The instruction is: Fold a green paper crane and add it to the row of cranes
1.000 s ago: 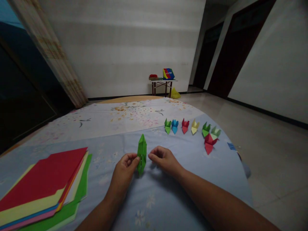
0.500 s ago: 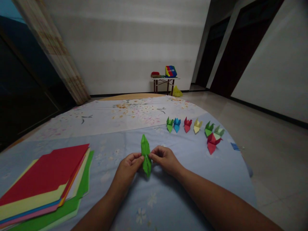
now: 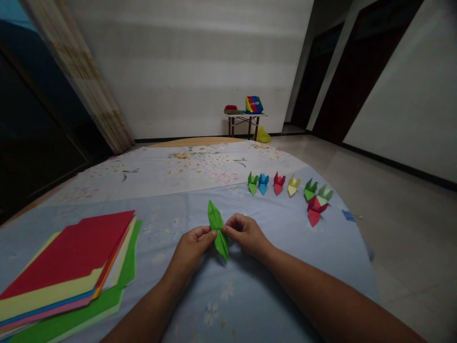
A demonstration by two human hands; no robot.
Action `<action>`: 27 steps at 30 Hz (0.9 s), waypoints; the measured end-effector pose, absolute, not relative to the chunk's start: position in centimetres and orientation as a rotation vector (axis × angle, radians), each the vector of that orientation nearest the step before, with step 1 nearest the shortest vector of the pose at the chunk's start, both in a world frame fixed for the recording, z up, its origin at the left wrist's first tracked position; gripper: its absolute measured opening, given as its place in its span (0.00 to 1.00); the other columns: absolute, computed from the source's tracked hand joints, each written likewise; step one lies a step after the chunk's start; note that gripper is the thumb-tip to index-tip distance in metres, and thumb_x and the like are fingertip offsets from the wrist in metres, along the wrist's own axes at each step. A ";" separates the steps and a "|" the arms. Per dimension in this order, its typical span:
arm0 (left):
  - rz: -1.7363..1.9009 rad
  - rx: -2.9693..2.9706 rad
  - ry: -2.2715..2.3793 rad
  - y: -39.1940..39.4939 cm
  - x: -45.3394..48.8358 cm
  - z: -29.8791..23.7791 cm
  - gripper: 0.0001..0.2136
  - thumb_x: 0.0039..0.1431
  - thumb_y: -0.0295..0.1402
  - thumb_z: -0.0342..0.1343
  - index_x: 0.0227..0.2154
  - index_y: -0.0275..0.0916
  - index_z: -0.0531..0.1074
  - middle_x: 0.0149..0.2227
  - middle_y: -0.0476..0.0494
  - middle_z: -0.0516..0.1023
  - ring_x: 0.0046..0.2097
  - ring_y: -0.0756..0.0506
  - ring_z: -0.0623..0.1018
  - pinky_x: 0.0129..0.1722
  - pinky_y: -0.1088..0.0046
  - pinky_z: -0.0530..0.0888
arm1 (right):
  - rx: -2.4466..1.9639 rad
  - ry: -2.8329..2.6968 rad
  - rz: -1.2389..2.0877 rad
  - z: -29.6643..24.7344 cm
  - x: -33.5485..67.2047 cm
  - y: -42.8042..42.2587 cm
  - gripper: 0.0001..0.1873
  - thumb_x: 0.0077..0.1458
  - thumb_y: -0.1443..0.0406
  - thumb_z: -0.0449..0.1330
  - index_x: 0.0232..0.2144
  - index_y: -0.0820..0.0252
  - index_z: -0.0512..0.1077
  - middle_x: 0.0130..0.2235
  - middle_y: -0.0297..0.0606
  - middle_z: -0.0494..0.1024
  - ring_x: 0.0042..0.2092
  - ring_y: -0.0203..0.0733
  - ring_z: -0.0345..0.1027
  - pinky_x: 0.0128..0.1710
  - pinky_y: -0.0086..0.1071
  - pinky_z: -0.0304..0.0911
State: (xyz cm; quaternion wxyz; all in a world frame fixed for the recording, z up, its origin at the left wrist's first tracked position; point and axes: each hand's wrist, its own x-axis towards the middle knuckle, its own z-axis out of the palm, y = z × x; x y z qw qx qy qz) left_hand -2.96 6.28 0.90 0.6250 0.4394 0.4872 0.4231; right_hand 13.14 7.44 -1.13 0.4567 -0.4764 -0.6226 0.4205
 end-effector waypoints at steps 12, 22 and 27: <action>1.091 0.959 1.051 6.6 -3.4 1.1 0.14 0.42 0.37 0.63 0.31 0.33 0.75 0.26 0.45 0.79 0.29 0.46 0.77 0.34 0.72 0.71 | -1.094 -1.421 1.279 0.3 12.2 8.8 0.13 0.45 0.58 0.62 0.29 0.62 0.66 0.23 0.28 0.68 0.24 0.30 0.61 0.24 0.24 0.56; 1.205 0.988 1.114 7.2 -4.3 1.5 0.13 0.42 0.38 0.63 0.30 0.35 0.74 0.26 0.46 0.78 0.26 0.50 0.73 0.30 0.75 0.68 | -1.042 -1.349 1.563 -0.8 10.9 7.8 0.21 0.40 0.51 0.63 0.23 0.63 0.66 0.17 0.28 0.68 0.18 0.28 0.57 0.20 0.24 0.52; 1.143 1.091 1.179 7.4 -4.7 1.8 0.12 0.43 0.36 0.63 0.30 0.35 0.77 0.26 0.46 0.79 0.27 0.49 0.74 0.30 0.75 0.67 | -1.025 -1.386 1.590 -0.2 10.9 7.8 0.21 0.40 0.50 0.63 0.20 0.63 0.66 0.17 0.29 0.68 0.19 0.29 0.58 0.20 0.24 0.51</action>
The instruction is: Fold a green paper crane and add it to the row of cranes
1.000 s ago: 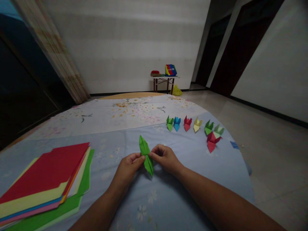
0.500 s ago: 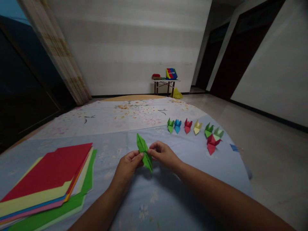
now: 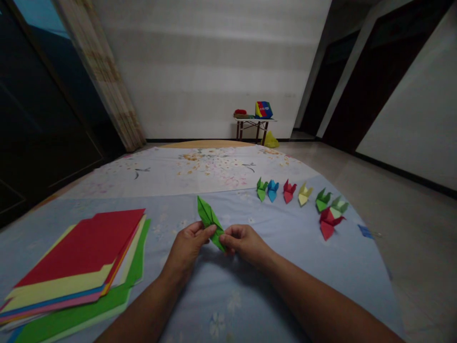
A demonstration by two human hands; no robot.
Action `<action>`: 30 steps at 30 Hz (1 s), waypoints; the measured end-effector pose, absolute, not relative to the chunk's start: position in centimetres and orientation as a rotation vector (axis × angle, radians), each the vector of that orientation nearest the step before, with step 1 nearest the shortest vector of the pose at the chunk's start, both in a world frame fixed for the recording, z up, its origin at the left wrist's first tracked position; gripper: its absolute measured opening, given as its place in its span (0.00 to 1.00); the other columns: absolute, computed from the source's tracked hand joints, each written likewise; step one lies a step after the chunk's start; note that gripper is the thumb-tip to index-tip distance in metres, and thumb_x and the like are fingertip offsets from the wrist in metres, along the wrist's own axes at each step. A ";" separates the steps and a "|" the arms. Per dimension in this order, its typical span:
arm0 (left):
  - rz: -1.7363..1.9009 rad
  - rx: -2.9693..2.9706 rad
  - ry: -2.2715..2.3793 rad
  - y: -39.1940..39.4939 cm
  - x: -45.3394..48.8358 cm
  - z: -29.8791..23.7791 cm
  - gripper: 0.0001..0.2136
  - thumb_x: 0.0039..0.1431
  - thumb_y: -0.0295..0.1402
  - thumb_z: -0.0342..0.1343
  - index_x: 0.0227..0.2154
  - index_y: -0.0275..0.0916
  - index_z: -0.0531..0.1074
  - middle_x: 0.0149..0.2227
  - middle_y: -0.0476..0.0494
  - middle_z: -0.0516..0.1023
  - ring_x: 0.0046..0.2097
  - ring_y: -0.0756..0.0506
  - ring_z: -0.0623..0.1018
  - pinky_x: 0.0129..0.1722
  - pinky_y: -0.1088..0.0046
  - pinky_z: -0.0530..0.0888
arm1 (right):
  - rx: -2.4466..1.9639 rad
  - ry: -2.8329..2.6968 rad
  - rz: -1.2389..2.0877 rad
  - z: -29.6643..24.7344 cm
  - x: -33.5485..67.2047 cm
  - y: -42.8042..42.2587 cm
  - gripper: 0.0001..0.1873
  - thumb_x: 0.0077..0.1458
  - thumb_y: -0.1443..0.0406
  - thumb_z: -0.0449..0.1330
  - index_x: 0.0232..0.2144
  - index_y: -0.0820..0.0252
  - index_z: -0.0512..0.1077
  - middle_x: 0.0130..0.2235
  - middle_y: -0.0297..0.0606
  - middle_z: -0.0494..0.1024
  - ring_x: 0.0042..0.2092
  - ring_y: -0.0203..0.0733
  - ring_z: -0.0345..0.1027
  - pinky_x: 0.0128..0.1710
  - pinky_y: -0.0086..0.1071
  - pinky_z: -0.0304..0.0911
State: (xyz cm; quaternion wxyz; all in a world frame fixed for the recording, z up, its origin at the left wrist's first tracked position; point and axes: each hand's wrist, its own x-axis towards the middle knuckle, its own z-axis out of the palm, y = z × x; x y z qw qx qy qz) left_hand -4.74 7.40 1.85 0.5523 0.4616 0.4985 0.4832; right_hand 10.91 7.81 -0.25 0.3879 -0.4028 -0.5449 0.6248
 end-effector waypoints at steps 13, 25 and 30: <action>1.231 0.851 1.054 7.2 -4.5 2.2 0.12 0.39 0.33 0.65 0.28 0.33 0.76 0.26 0.45 0.79 0.27 0.48 0.76 0.32 0.73 0.72 | -1.050 -1.536 1.572 -0.7 10.8 7.8 0.16 0.46 0.55 0.60 0.22 0.65 0.69 0.18 0.31 0.69 0.18 0.27 0.57 0.19 0.22 0.50; 1.327 0.790 1.141 6.5 -5.0 3.8 0.12 0.40 0.33 0.64 0.29 0.34 0.75 0.27 0.47 0.79 0.29 0.50 0.76 0.33 0.75 0.72 | -1.003 -1.398 1.357 -0.3 10.6 7.0 0.18 0.42 0.59 0.63 0.35 0.61 0.67 0.28 0.31 0.69 0.26 0.31 0.63 0.25 0.25 0.58; 1.340 0.759 1.160 7.3 -4.8 5.1 0.10 0.41 0.30 0.63 0.30 0.36 0.74 0.26 0.49 0.79 0.28 0.51 0.76 0.31 0.77 0.71 | -0.952 -1.546 1.038 0.3 10.7 6.4 0.09 0.47 0.62 0.60 0.32 0.59 0.70 0.25 0.30 0.66 0.25 0.30 0.57 0.26 0.26 0.55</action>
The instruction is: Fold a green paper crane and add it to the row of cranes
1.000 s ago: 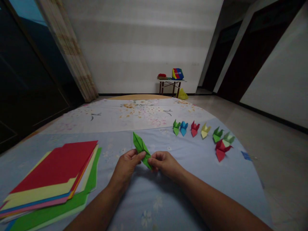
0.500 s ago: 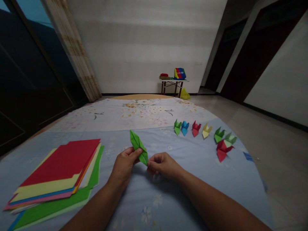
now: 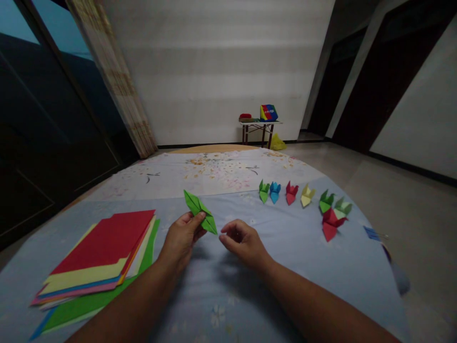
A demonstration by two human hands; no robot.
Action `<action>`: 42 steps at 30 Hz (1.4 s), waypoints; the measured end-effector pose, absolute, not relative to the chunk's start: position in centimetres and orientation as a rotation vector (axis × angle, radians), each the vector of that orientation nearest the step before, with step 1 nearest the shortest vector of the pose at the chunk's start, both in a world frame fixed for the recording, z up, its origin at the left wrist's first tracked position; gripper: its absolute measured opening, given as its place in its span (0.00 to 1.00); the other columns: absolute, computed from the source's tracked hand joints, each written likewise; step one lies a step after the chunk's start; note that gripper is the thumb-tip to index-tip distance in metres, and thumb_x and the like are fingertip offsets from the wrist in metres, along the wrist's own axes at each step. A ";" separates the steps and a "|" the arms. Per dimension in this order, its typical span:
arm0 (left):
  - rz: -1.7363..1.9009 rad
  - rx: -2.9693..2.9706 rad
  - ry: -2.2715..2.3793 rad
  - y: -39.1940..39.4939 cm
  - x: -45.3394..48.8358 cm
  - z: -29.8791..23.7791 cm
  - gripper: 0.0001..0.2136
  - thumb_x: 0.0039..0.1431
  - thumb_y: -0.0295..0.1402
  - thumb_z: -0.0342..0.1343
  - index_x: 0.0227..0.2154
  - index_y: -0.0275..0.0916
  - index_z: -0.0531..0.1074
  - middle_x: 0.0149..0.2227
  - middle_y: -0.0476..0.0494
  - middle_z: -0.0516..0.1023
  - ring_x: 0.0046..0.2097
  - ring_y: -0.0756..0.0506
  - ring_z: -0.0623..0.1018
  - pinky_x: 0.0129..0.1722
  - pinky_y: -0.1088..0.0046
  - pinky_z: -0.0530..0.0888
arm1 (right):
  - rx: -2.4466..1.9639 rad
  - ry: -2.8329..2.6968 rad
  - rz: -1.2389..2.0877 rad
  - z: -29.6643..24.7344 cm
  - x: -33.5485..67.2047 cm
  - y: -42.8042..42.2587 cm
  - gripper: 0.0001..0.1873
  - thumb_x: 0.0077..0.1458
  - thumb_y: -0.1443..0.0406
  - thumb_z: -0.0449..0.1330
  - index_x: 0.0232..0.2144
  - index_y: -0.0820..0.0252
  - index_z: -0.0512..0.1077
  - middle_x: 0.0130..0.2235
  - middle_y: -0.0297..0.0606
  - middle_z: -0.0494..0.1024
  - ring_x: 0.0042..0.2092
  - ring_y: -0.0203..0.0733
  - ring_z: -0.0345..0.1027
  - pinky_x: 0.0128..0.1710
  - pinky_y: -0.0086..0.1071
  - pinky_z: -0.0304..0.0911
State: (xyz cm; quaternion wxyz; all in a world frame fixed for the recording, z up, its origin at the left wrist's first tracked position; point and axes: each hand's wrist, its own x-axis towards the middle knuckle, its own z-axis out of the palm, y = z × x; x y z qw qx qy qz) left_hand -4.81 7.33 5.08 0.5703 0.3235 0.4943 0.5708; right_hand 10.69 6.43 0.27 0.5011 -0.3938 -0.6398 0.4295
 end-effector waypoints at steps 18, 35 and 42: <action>1.281 0.872 1.149 5.5 -6.1 4.4 0.13 0.44 0.33 0.63 0.33 0.36 0.70 0.31 0.48 0.78 0.33 0.48 0.77 0.36 0.73 0.74 | -0.897 -1.491 1.482 -0.3 9.7 6.0 0.15 0.40 0.61 0.65 0.33 0.62 0.72 0.24 0.30 0.69 0.24 0.29 0.57 0.24 0.25 0.54; 1.430 0.837 1.092 7.8 -2.3 2.4 0.14 0.41 0.33 0.64 0.32 0.34 0.70 0.26 0.49 0.78 0.29 0.49 0.78 0.34 0.74 0.75 | -1.024 -1.310 1.322 -0.7 10.2 7.0 0.13 0.40 0.61 0.65 0.29 0.63 0.70 0.24 0.30 0.69 0.24 0.29 0.57 0.24 0.24 0.54; 1.392 0.836 1.064 8.0 -2.3 2.5 0.14 0.43 0.32 0.64 0.33 0.34 0.70 0.26 0.49 0.79 0.27 0.50 0.77 0.33 0.75 0.75 | -1.124 -1.174 1.401 -0.1 10.3 7.2 0.15 0.39 0.56 0.65 0.23 0.64 0.71 0.18 0.30 0.69 0.19 0.29 0.58 0.20 0.24 0.52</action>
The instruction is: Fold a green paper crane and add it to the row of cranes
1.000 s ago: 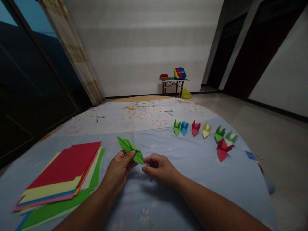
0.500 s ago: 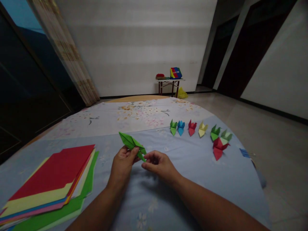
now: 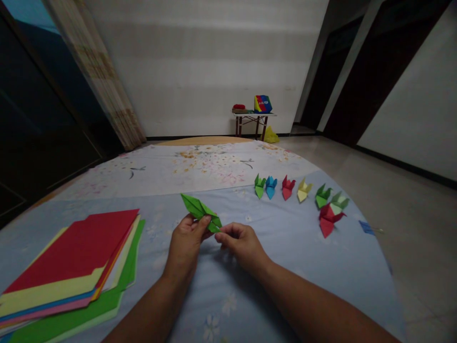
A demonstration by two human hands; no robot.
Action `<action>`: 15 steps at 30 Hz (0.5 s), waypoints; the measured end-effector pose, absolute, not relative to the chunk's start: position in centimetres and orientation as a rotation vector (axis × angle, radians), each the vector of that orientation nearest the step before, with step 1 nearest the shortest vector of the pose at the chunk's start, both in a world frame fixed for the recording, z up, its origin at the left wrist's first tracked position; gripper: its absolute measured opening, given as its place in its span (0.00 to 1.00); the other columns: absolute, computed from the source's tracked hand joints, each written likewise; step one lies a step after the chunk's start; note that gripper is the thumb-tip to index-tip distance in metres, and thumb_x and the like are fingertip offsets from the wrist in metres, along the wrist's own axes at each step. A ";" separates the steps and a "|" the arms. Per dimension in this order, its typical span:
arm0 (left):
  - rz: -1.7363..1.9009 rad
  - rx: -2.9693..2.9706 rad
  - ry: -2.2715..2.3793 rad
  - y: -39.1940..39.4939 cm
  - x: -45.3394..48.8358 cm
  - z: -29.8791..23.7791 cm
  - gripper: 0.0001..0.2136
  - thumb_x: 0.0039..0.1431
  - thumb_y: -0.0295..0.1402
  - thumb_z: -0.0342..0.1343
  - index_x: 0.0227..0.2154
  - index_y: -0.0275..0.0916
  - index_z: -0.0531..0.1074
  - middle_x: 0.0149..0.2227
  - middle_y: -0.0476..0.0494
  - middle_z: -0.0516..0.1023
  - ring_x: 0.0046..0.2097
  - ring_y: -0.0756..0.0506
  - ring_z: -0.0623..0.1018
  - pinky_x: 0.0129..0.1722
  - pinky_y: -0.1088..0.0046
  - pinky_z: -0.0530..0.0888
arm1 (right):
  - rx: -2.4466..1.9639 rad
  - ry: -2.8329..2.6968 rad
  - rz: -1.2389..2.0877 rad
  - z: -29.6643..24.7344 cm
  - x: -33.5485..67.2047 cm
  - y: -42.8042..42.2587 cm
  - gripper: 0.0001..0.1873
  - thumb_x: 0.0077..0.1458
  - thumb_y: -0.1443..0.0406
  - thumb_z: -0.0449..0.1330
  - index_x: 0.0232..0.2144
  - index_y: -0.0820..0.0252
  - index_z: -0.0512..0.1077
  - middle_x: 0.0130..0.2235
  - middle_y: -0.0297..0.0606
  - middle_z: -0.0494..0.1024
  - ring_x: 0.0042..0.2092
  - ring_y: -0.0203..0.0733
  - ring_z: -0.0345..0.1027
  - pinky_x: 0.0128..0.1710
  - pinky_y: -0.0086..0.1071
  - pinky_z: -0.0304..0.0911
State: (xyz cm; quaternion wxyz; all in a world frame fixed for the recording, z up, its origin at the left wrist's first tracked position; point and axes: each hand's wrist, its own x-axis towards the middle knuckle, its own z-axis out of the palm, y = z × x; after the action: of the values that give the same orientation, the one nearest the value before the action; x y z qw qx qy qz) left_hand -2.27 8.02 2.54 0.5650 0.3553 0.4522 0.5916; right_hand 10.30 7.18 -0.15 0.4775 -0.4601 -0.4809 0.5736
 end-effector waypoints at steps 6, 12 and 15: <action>1.381 0.830 1.047 8.1 -2.2 2.7 0.13 0.42 0.32 0.64 0.33 0.34 0.70 0.26 0.49 0.79 0.27 0.50 0.77 0.32 0.74 0.75 | -1.187 -1.177 1.459 0.0 10.5 7.3 0.19 0.40 0.52 0.63 0.24 0.65 0.73 0.19 0.34 0.72 0.17 0.28 0.58 0.16 0.23 0.51; 1.381 0.798 1.054 8.3 -2.2 2.5 0.13 0.42 0.32 0.64 0.32 0.33 0.71 0.26 0.49 0.79 0.27 0.50 0.76 0.33 0.73 0.75 | -1.167 -1.194 1.475 -0.1 10.5 7.5 0.18 0.40 0.53 0.63 0.24 0.65 0.74 0.23 0.37 0.75 0.20 0.30 0.62 0.16 0.23 0.50; 1.378 0.789 1.055 8.3 -2.2 2.4 0.13 0.41 0.32 0.64 0.31 0.33 0.71 0.26 0.49 0.78 0.27 0.50 0.76 0.33 0.73 0.75 | -1.191 -1.161 1.485 0.4 10.5 7.4 0.17 0.39 0.55 0.64 0.23 0.65 0.73 0.23 0.36 0.74 0.20 0.29 0.62 0.16 0.22 0.49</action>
State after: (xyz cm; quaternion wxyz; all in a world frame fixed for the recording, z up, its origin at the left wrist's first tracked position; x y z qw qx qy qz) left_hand -2.24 8.34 2.41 0.5790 0.3373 0.4514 0.5892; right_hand 10.49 7.45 0.38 0.4400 -0.4797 -0.4676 0.5980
